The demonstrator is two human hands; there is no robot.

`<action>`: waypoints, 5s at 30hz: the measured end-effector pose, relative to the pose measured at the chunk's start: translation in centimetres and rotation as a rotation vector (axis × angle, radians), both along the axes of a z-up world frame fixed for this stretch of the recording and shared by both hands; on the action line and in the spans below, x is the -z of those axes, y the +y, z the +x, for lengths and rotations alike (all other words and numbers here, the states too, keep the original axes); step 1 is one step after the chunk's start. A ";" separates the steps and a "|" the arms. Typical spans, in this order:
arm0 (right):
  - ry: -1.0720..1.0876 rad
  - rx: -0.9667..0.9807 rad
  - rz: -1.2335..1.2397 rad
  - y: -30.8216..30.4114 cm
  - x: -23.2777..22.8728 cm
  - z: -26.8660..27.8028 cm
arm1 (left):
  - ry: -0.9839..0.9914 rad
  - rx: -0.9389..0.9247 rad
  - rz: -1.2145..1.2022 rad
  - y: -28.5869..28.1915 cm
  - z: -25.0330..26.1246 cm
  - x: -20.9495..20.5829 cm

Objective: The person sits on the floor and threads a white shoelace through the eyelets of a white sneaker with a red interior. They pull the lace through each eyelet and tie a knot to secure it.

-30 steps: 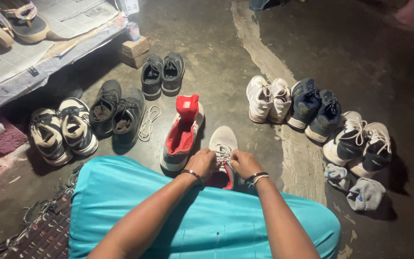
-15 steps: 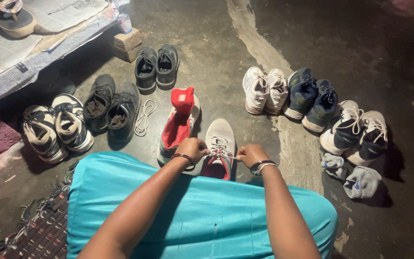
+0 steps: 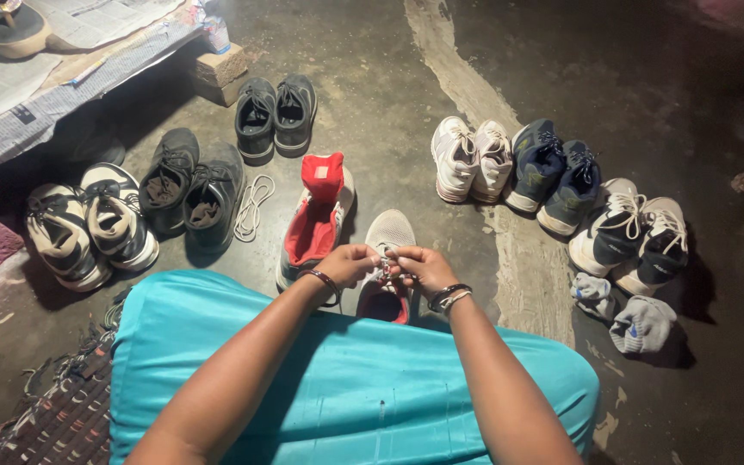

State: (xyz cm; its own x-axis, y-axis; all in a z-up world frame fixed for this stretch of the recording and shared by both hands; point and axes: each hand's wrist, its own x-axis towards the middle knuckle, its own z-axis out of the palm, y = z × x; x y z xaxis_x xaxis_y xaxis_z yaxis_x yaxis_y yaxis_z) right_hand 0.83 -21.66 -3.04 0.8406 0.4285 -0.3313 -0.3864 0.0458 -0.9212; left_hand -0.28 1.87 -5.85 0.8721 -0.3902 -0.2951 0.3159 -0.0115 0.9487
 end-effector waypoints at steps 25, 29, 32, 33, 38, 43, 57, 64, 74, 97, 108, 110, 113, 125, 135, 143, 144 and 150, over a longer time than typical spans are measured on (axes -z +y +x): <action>-0.163 -0.198 -0.176 -0.8 7.8 3.0 | -0.583 -0.014 0.262 -2.2 -4.0 -4.5; -0.008 -0.124 0.006 -0.3 7.2 2.8 | -0.317 -0.170 0.277 -2.4 -3.7 -1.1; -0.041 -0.098 -0.058 -0.4 5.7 2.3 | -0.234 -0.232 0.143 -2.6 -3.9 1.1; -0.035 -0.117 -0.081 -0.4 5.2 2.2 | -0.209 -0.228 0.075 -2.6 -3.8 1.6; -0.038 -0.166 -0.103 -0.3 3.3 1.8 | -0.130 -0.191 0.080 -2.9 -3.5 1.5; 0.019 -0.171 -0.022 -0.4 2.0 1.3 | -0.117 -0.172 0.246 -3.1 -3.5 0.3; -0.798 -0.132 -0.777 1.3 -2.3 -0.8 | -0.154 -0.259 0.310 -3.8 -4.2 -2.9; -1.078 0.085 -0.962 3.5 -6.2 -3.4 | -0.141 -0.338 0.085 -4.4 -3.2 0.9; -1.232 0.174 -0.927 3.0 -5.3 -3.3 | 0.373 -0.366 -0.354 -3.7 -0.8 2.0; -0.380 -0.210 -1.303 1.7 -11.3 -7.3 | 0.223 -0.732 0.175 -5.6 0.3 3.0; -0.374 -0.191 -1.083 -0.8 -6.7 -5.2 | 0.159 -0.652 0.106 -3.7 1.5 6.5; -0.436 -0.146 -1.057 -0.6 -6.6 -5.2 | 0.007 -0.564 0.294 -2.7 0.3 4.4; -0.237 -0.260 -1.282 0.7 -6.8 -5.7 | -0.248 -0.363 0.601 -1.9 -2.6 0.1; -0.510 -0.297 -1.581 4.6 -5.5 -7.2 | -0.292 -0.125 1.037 -3.9 -8.0 -4.6; -0.590 0.189 -1.359 1.7 -6.9 -4.5 | -0.412 -0.364 0.953 -3.5 -5.7 -5.7; -0.471 0.171 -1.393 1.4 -6.3 -1.5 | -0.281 -0.066 0.956 -3.6 -1.9 -5.3; -0.433 0.179 -1.347 1.4 -6.5 -1.1 | -0.301 -0.092 0.968 -3.6 -1.2 -4.6; -0.331 0.450 -1.047 0.7 -7.9 2.3 | -0.439 -0.204 1.069 -3.6 9.7 -1.8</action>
State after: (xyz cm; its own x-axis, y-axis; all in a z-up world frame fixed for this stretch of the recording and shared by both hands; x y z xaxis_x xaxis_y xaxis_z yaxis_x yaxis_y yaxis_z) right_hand 3.14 -20.94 4.86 0.9572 -0.2775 -0.0825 -0.2638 -0.7188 -0.6432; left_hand 9.44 -1.72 -4.07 0.9984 0.0329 -0.0459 0.0519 -0.8555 0.5152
